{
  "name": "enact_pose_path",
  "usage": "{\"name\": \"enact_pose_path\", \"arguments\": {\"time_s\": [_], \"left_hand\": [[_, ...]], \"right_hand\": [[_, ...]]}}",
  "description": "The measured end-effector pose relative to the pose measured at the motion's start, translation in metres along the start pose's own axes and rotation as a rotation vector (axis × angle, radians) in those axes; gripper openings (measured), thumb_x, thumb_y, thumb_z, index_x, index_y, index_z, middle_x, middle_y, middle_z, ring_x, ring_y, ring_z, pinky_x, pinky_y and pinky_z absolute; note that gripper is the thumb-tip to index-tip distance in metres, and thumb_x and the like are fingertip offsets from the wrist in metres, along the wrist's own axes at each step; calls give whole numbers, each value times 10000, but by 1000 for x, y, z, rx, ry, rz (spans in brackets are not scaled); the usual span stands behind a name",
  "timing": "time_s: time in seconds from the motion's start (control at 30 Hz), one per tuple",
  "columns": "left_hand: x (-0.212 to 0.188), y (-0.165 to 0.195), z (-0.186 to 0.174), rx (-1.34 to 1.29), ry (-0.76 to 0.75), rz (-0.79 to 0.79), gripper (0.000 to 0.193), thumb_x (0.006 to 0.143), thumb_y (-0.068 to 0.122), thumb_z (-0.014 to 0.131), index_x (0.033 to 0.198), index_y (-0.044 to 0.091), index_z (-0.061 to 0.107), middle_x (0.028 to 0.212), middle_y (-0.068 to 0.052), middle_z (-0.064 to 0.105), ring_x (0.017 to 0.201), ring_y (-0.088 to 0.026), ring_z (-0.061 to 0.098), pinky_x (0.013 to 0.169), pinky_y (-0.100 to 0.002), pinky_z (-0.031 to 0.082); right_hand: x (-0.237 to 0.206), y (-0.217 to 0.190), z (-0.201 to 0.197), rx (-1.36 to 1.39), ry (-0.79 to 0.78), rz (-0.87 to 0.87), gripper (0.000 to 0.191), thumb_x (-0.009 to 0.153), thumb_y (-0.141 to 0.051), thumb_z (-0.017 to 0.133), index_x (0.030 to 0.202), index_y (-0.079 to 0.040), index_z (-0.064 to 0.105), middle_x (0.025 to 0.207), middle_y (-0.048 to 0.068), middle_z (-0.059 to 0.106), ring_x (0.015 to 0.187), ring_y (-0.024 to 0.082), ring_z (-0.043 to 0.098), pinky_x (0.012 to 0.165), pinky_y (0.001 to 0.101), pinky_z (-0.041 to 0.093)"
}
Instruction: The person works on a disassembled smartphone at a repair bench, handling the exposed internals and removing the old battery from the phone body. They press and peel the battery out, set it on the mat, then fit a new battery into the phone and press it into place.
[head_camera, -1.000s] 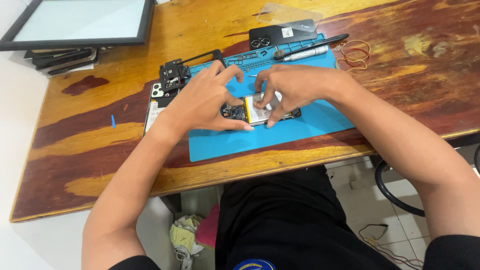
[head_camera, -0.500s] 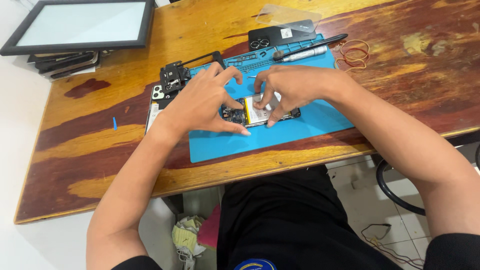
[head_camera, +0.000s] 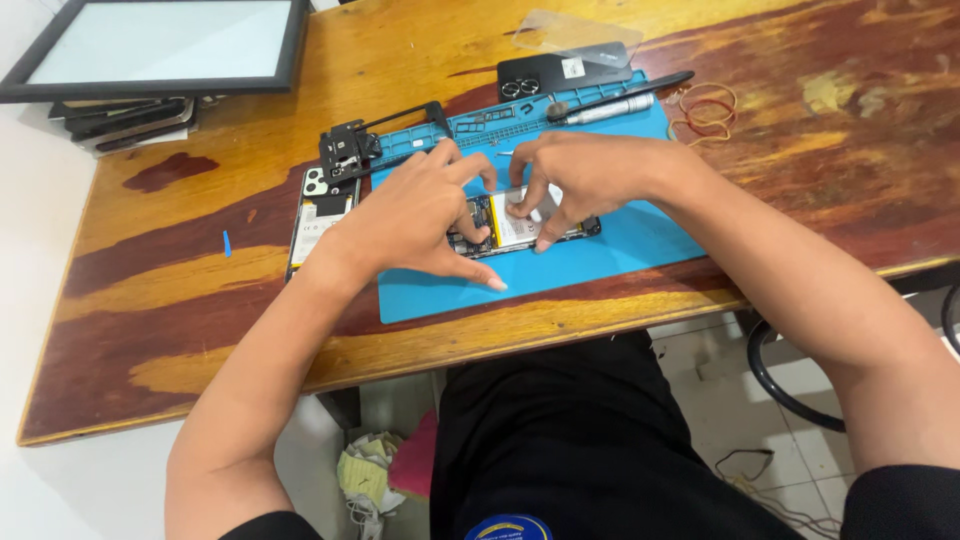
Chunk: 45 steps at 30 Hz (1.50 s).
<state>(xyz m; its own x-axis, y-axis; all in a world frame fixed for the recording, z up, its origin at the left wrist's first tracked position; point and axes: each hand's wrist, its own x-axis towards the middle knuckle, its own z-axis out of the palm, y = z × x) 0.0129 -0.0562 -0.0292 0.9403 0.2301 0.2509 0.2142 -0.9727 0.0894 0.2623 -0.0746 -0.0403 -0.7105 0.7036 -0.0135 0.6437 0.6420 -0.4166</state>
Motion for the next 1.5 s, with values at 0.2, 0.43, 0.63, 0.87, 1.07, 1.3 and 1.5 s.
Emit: {"name": "enact_pose_path", "arguments": {"time_s": [0.2,0.43,0.63,0.87,1.07,1.3,1.5], "left_hand": [[1,-22,0,-102,103,-80,566,702,624,859,596,92,698,973,-37,638,950,-283,581,802,-401,507],[-5,-37,5,56,88,-294,721,694,750,800,846,63,642,912,-98,668,909,-330,641,756,-447,533],[-4,-41,8,16,4,-389,674,832,728,656,883,56,662,932,-108,683,889,-335,665,716,-476,534],[0,-42,13,-15,9,-471,606,1041,568,418,968,43,712,958,-145,686,929,-371,660,742,-524,536],[2,-39,18,-39,40,-469,610,1060,534,373,998,40,725,1021,-166,698,973,-400,655,762,-548,532],[5,-43,26,-60,47,-499,604,1050,537,379,982,43,719,1018,-166,697,974,-401,656,776,-541,531],[5,-42,32,-47,89,-504,595,1049,532,379,955,49,714,1010,-176,685,957,-412,654,784,-525,536]], "right_hand": [[-1,0,-1,-27,-28,60,556,631,-294,920,1116,-73,762,1157,144,683,1047,314,659,863,414,532],[7,11,3,-8,-65,178,966,560,-354,935,1347,36,531,1170,231,633,1036,356,651,882,417,536],[7,18,7,-31,-70,168,959,560,-406,924,1316,48,545,1132,217,616,1058,361,616,903,416,514],[11,10,13,-109,-47,178,878,494,-400,906,1157,72,577,1097,223,573,1120,382,529,923,430,489],[14,-8,11,-175,-112,320,805,495,-387,872,1049,106,559,1068,252,569,1056,381,553,905,446,507],[11,-7,12,-115,-38,250,1009,438,-373,908,1225,105,495,1090,272,604,1007,425,606,879,458,514],[18,9,16,-154,-143,309,909,446,-431,929,1161,31,608,1133,222,637,1060,389,634,880,484,505]]}}
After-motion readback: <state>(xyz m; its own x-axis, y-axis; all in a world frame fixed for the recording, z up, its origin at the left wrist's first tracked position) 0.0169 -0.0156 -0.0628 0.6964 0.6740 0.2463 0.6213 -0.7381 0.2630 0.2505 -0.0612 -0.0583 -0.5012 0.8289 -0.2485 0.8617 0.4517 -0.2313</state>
